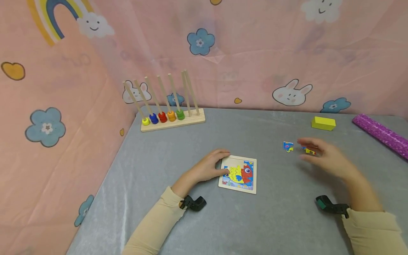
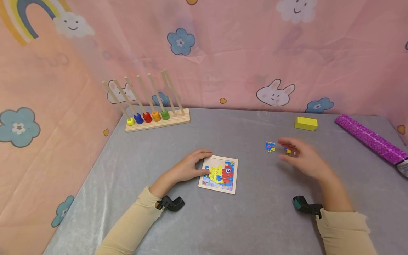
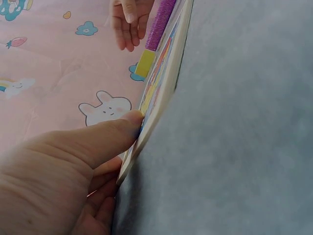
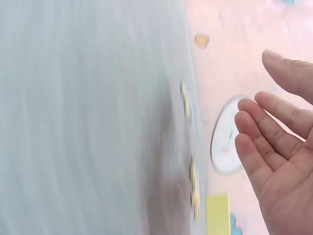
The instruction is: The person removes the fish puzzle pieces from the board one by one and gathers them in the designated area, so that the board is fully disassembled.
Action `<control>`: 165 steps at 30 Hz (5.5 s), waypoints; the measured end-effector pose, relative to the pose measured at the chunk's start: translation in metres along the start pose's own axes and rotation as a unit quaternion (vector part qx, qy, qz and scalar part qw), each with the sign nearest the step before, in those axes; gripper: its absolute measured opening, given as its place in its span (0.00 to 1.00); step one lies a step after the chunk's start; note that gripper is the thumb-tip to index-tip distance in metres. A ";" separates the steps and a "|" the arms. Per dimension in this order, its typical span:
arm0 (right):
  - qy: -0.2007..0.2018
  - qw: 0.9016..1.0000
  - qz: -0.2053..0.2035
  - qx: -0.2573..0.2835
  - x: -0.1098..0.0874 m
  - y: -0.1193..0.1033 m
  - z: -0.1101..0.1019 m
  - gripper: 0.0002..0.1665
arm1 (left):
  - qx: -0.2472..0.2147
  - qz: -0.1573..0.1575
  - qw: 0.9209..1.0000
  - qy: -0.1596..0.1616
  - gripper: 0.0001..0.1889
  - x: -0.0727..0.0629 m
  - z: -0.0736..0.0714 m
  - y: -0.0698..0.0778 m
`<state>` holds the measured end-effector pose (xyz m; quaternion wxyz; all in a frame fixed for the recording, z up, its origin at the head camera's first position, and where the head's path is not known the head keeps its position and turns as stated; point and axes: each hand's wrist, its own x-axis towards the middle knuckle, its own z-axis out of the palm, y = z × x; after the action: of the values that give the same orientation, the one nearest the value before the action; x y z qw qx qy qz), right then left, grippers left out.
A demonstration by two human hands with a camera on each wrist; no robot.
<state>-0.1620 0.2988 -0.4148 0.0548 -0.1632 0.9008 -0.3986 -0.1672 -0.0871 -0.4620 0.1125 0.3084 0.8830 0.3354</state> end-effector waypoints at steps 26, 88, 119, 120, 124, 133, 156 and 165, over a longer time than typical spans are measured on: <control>-0.093 0.991 -0.044 0.086 0.040 -0.062 0.100 0.29 | 0.003 -0.006 1.000 -0.003 0.31 -0.001 0.001 0.000; -0.073 0.991 -0.103 -0.036 0.033 -0.060 0.119 0.24 | -0.001 -0.002 1.000 -0.002 0.32 -0.001 -0.001 0.000; -0.015 0.993 -0.113 -0.038 0.034 -0.054 0.103 0.19 | 0.002 -0.006 1.000 0.000 0.31 -0.001 -0.001 0.002; -0.009 0.993 -0.112 -0.040 0.034 -0.053 0.100 0.19 | 0.004 -0.006 1.000 0.001 0.31 -0.002 -0.001 0.002; 0.015 0.993 -0.105 -0.050 0.031 -0.048 0.084 0.20 | 0.008 -0.003 1.000 0.004 0.31 -0.002 -0.001 0.001; 0.059 0.993 -0.082 -0.066 0.019 -0.026 0.047 0.19 | 0.004 -0.003 1.000 -0.002 0.32 -0.001 0.001 0.001; 0.038 0.989 0.059 -0.133 -0.019 0.066 -0.036 0.19 | 0.000 -0.007 1.000 0.001 0.31 -0.002 -0.002 0.005; 0.026 0.985 0.094 -0.144 -0.023 0.072 -0.038 0.20 | -0.001 -0.006 1.000 0.001 0.31 -0.001 -0.001 0.003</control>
<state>-0.1668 0.3788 -0.4428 0.0442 -0.0738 0.9613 -0.2616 -0.1655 -0.0864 -0.4597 0.1143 0.3027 0.8847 0.3356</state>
